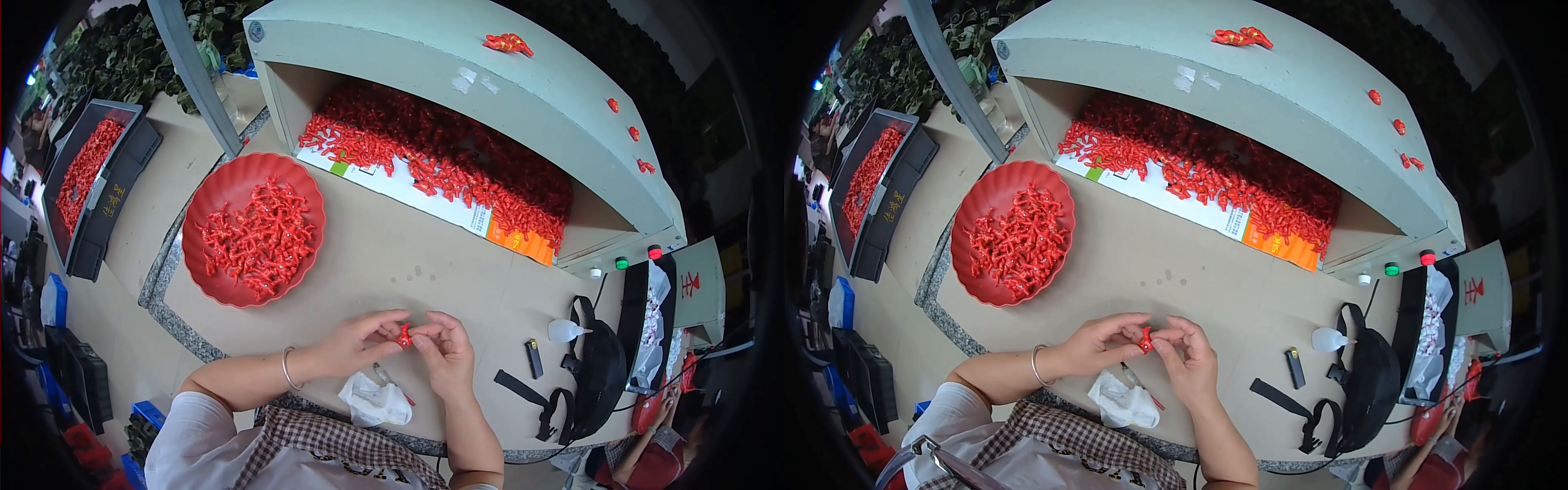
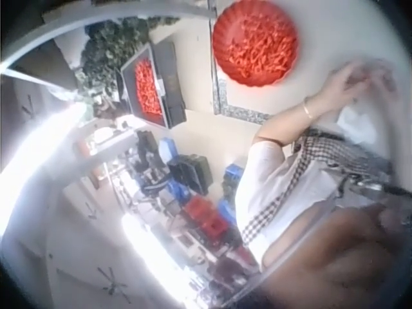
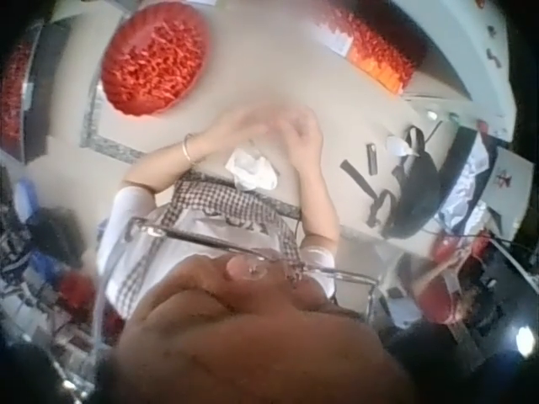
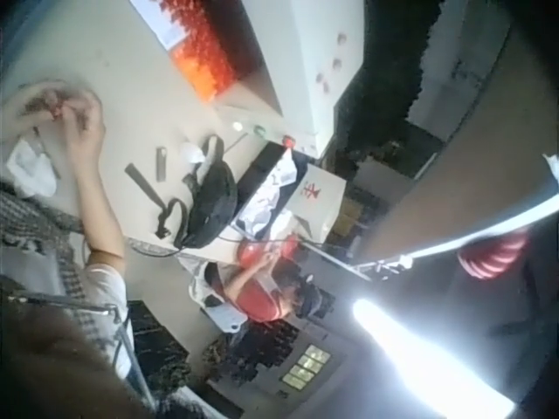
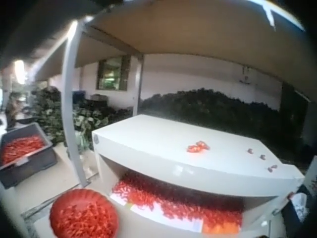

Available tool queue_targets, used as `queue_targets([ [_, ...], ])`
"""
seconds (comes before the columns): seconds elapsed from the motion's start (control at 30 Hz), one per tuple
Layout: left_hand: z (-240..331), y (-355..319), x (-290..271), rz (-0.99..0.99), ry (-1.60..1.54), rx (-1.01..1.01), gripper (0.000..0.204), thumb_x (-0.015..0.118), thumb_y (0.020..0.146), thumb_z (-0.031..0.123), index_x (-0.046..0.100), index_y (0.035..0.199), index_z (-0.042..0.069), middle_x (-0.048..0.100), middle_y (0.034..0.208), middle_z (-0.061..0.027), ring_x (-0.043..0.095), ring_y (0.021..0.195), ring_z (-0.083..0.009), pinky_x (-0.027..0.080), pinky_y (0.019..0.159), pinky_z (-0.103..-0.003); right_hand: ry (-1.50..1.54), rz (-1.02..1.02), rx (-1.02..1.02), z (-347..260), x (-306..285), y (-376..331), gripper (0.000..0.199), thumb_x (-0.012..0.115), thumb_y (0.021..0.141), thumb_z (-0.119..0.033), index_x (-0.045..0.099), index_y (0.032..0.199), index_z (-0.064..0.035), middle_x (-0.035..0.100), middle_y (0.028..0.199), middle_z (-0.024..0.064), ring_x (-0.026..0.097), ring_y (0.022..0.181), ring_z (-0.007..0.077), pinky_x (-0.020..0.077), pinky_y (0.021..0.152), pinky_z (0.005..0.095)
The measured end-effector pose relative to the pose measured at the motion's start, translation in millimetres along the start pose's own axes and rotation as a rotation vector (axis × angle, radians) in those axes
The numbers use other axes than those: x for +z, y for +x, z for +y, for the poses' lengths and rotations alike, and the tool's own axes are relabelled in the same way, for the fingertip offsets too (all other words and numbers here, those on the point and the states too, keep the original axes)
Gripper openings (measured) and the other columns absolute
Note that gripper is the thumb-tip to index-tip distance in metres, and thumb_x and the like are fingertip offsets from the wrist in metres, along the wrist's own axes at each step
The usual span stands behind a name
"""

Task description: The person applies glue from a glue bottle to small red plastic parts and assembles them by hand.

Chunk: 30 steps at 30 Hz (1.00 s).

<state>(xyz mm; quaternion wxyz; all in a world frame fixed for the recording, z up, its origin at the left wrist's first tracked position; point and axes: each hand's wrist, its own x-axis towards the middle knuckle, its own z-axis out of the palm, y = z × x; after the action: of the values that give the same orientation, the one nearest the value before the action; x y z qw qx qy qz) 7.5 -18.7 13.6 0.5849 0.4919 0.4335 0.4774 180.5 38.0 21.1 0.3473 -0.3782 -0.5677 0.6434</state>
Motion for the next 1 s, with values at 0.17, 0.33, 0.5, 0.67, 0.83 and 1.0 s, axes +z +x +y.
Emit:
queue_targets([
  [0.17, 9, -1, 6, 0.013, 0.194, 0.061, 0.046, 0.056, 0.084, 0.008, 0.040, 0.127, 0.006, 0.053, 0.107, -0.0134, 0.057, 0.094, -0.0198, 0.047, 0.083, -0.031, -0.014, 0.011, -0.002, -1, 3, -2, 0.034, 0.057, 0.080, 0.003, 0.046, 0.112, -0.0019, 0.061, 0.090, 0.0074, 0.058, 0.084, 0.0126, 0.0461, 0.078, 0.0261],
  [0.33, 10, -2, 5, 0.038, 0.238, 0.051, 0.043, 0.055, 0.084, 0.008, 0.042, 0.125, 0.007, 0.053, 0.106, -0.0133, 0.057, 0.094, -0.0201, 0.047, 0.083, -0.030, -0.102, 0.127, -0.104, -18, -10, -8, 0.036, 0.058, 0.080, 0.001, 0.046, 0.113, -0.0013, 0.060, 0.094, 0.0098, 0.058, 0.088, 0.0145, 0.0460, 0.080, 0.0279],
  [0.5, 4, 0, 5, 0.019, 0.223, 0.036, 0.042, 0.055, 0.084, 0.006, 0.043, 0.125, 0.008, 0.054, 0.105, -0.0126, 0.057, 0.094, -0.0198, 0.047, 0.081, -0.029, -0.254, 0.385, -0.236, -40, -66, -36, 0.029, 0.056, 0.081, 0.000, 0.049, 0.110, 0.0013, 0.059, 0.093, 0.0085, 0.056, 0.087, 0.0135, 0.0439, 0.079, 0.0256],
  [0.67, -2, 0, 6, 0.055, 0.177, 0.056, 0.040, 0.055, 0.083, 0.005, 0.046, 0.122, 0.005, 0.056, 0.104, -0.0106, 0.056, 0.095, -0.0174, 0.045, 0.083, -0.027, -0.334, 0.896, -0.362, -23, -129, -64, 0.026, 0.053, 0.085, -0.004, 0.049, 0.109, 0.0015, 0.056, 0.094, 0.0066, 0.052, 0.086, 0.0112, 0.0408, 0.080, 0.0234],
  [0.83, -5, 1, 6, 0.021, -0.075, -0.050, 0.037, 0.050, 0.086, -0.002, 0.045, 0.122, 0.003, 0.057, 0.103, -0.0093, 0.058, 0.095, -0.0185, 0.047, 0.084, -0.030, -0.479, 1.031, -0.251, -8, -167, -52, 0.043, 0.059, 0.082, -0.009, 0.042, 0.120, -0.0005, 0.050, 0.106, 0.0093, 0.047, 0.096, 0.0147, 0.0388, 0.084, 0.0264],
  [1.0, -5, 4, 4, 0.015, -0.347, -0.208, 0.038, 0.049, 0.087, 0.002, 0.043, 0.124, 0.007, 0.057, 0.104, -0.0089, 0.058, 0.096, -0.0210, 0.048, 0.083, -0.031, -0.713, 0.915, -0.146, 23, -207, -26, 0.047, 0.062, 0.079, -0.010, 0.042, 0.119, 0.0017, 0.054, 0.102, 0.0105, 0.051, 0.089, 0.0164, 0.0416, 0.079, 0.0278],
])
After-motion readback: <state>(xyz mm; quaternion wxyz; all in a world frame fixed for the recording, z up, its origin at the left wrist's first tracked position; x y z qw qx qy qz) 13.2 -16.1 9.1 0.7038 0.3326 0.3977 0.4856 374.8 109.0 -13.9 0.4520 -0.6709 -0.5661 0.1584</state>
